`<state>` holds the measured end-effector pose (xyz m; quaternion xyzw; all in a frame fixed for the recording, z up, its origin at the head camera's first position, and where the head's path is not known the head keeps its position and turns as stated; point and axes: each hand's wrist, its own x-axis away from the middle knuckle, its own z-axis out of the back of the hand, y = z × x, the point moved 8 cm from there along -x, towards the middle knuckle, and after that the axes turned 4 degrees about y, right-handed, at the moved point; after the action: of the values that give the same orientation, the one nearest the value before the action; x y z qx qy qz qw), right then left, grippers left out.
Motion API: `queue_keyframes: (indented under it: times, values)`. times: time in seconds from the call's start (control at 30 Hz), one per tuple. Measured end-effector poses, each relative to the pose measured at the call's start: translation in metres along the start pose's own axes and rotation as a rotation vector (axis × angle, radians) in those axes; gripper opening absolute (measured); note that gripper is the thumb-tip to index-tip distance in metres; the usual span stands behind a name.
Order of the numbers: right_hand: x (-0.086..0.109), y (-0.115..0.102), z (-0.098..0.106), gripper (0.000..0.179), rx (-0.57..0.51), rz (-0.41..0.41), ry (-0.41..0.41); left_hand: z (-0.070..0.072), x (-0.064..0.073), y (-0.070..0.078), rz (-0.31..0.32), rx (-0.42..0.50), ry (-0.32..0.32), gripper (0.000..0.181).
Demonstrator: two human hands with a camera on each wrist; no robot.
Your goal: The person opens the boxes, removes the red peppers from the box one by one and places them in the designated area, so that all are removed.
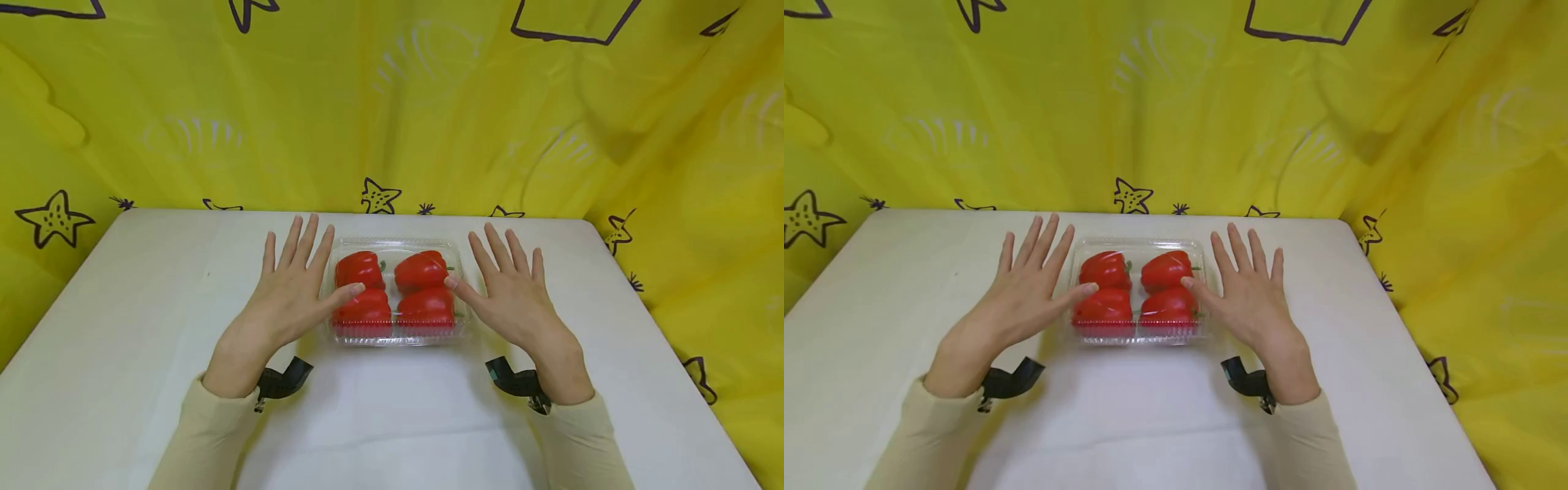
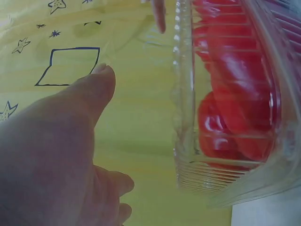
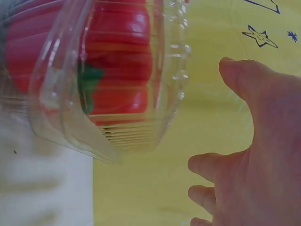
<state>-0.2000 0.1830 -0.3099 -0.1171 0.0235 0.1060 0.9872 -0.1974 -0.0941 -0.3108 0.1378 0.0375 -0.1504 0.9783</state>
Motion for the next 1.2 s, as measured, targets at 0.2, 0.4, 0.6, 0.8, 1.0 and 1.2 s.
queue_keyframes:
  times: [0.2,0.4,0.6,0.8,1.0,1.2]
  values:
    - [0.001,0.003,-0.004,0.087,-0.019,0.004,-0.015,-0.008,0.006,0.008,0.007,0.048,-0.018,0.100]
    - [0.003,0.006,-0.001,0.085,-0.062,0.007,-0.018,-0.012,0.002,0.018,-0.030,0.079,-0.002,0.098]
    - [0.007,0.006,-0.004,0.079,-0.187,0.057,-0.029,-0.008,0.001,0.024,-0.071,0.067,-0.020,0.101]
    - [0.014,0.012,-0.017,0.068,-0.412,0.033,-0.060,-0.008,0.001,0.042,-0.160,0.085,-0.007,0.094]
    - [0.023,0.016,-0.027,0.057,-0.585,0.001,-0.069,-0.006,-0.002,0.076,-0.316,0.048,0.066,0.074]
    - [0.025,0.018,-0.028,0.044,-0.729,-0.016,-0.029,-0.008,-0.007,0.111,-0.400,0.037,0.051,0.062]
